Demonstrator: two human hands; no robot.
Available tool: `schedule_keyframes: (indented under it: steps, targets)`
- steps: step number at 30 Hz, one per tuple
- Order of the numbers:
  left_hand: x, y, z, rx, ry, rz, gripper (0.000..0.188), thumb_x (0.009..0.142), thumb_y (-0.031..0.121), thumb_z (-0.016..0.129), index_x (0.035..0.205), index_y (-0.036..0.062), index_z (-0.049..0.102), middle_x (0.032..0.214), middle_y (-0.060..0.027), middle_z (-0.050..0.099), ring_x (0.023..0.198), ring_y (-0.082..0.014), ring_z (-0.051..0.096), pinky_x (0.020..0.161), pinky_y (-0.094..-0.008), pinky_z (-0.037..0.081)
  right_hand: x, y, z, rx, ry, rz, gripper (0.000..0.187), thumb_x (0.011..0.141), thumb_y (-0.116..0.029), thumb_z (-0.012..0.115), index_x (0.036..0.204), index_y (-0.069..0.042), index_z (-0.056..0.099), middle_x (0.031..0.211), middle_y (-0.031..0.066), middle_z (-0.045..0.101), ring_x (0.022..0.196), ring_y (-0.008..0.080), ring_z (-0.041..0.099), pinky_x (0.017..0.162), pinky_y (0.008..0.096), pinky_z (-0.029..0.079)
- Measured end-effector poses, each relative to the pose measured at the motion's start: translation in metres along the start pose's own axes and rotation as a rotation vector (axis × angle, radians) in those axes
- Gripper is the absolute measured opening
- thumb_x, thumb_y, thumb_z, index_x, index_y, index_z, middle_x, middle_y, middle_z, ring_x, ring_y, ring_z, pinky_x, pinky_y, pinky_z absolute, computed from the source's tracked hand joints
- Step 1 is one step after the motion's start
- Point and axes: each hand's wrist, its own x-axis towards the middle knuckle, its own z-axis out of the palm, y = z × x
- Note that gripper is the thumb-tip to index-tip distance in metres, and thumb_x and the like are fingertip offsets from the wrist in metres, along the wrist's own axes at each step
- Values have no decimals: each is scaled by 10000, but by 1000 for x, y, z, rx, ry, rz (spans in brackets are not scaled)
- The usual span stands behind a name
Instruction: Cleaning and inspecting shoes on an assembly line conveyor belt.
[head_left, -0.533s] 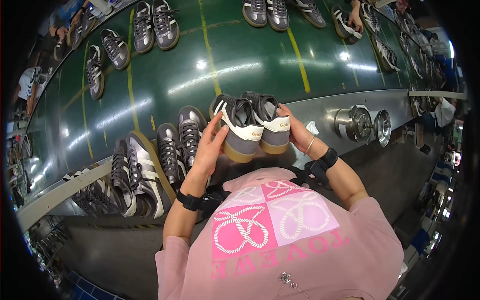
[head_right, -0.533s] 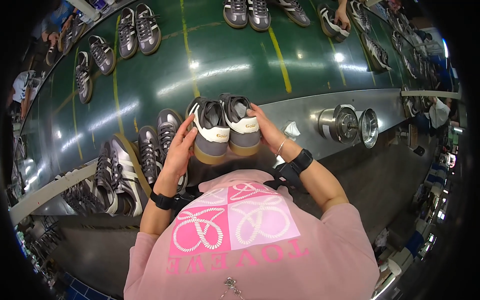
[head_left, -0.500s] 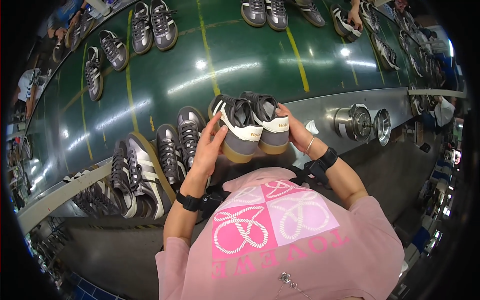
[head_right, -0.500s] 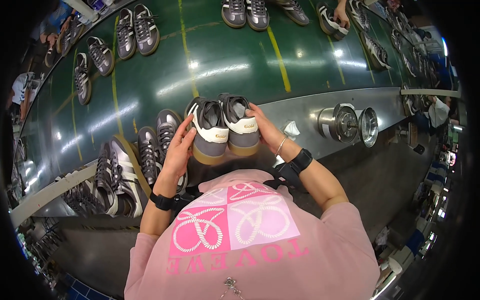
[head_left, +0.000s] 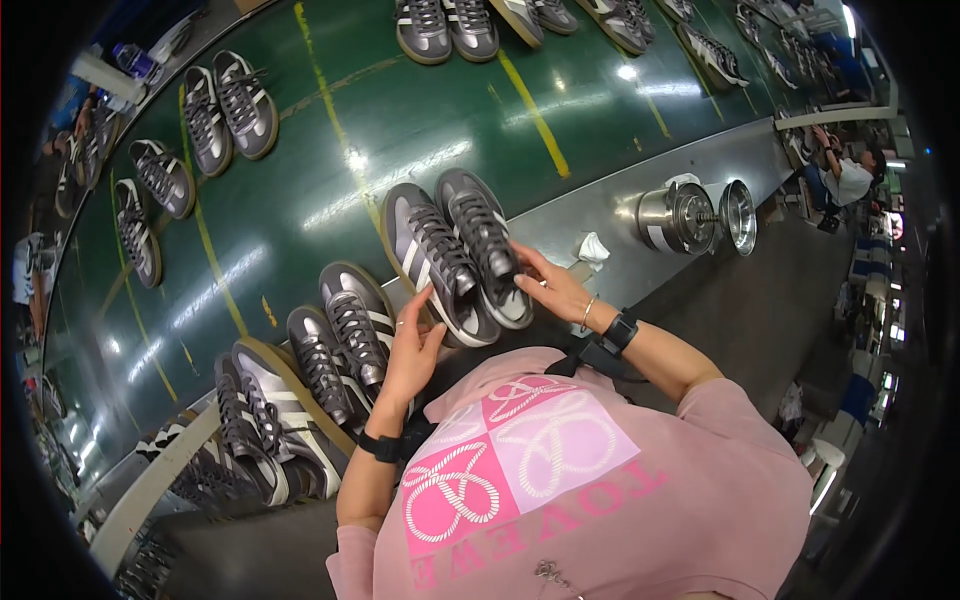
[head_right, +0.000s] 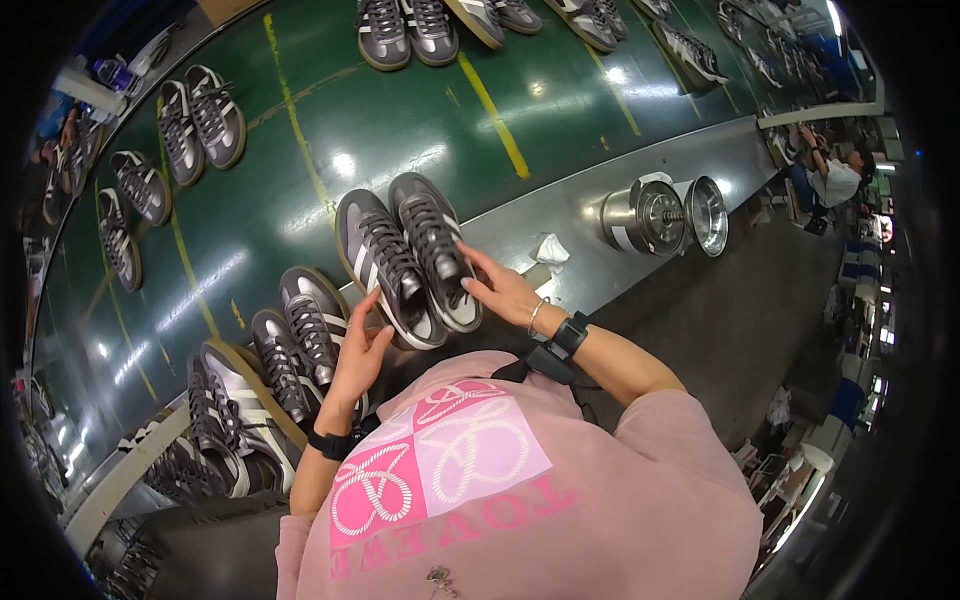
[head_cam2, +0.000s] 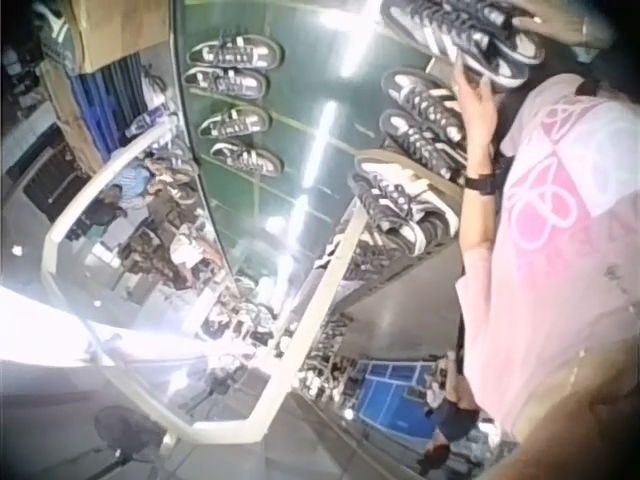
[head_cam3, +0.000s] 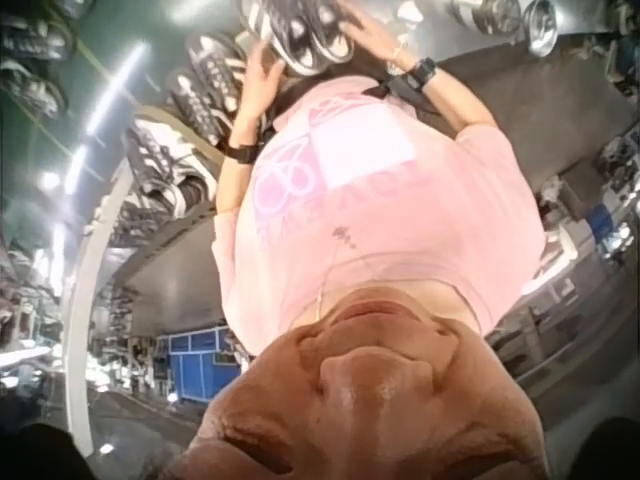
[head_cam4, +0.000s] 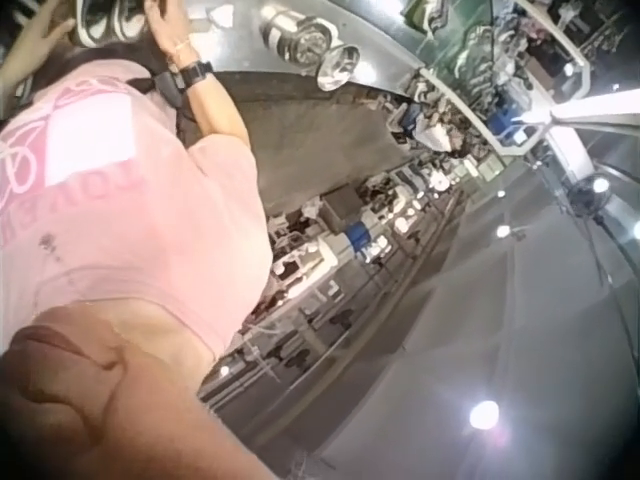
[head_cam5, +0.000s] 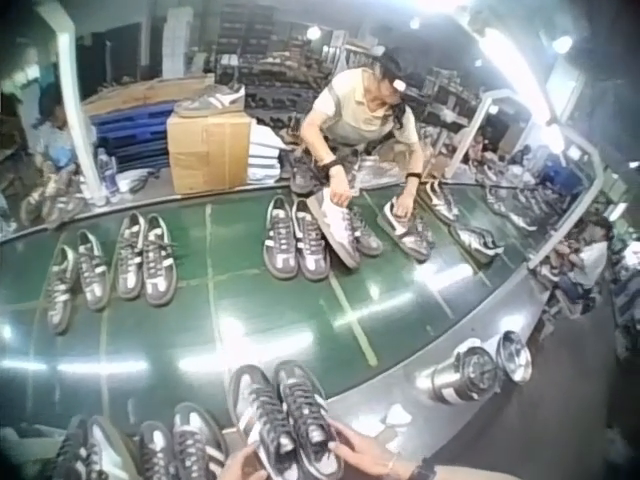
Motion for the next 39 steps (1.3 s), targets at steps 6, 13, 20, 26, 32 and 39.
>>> schedule_keyframes:
  steps: [6,13,20,26,32,39]
  targets:
    - [-12,21,-3,387,216,198,389,835,18,682,1217,48,623,1195,-164,573,1039,-350,600,894,-383,490,-24,50,-29,-604,583,-249,472,903,-234,624,1341,-85,531,1232,202,563,1127,360,521,1016,452,391]
    - [-23,31,3,873,-127,451,348,704,140,806,1010,55,664,1070,-99,613,1039,-302,538,870,-406,434,-16,119,-42,-656,814,-38,421,873,-231,679,1261,-88,596,1208,168,546,1101,357,528,980,436,414]
    - [-19,27,3,820,-87,479,319,675,60,787,961,39,646,1040,-66,620,1027,-311,513,904,-409,441,-5,135,-60,-301,863,-47,207,842,-100,722,1050,-94,728,898,104,632,801,271,632,738,355,515]
    - [-27,83,-6,678,-86,522,469,708,198,844,1069,-9,628,1172,-87,601,1139,-327,492,1001,-432,396,-11,41,-54,555,386,-106,253,942,-73,655,1191,-32,662,1077,33,679,923,77,625,811,228,506]
    - [-51,114,-5,226,-227,338,586,771,222,835,1239,-27,584,1213,-127,603,1139,-247,564,1012,-360,412,-22,-37,-39,788,-115,-236,213,950,-42,626,1160,-41,664,1194,59,631,1080,135,600,930,274,482]
    - [-67,120,8,21,-317,243,616,801,168,802,1332,-10,546,1259,-106,604,1165,-216,567,1029,-351,415,-35,-120,-24,382,-468,-527,139,872,-1,627,980,-51,698,1110,77,605,1002,169,588,887,307,480]
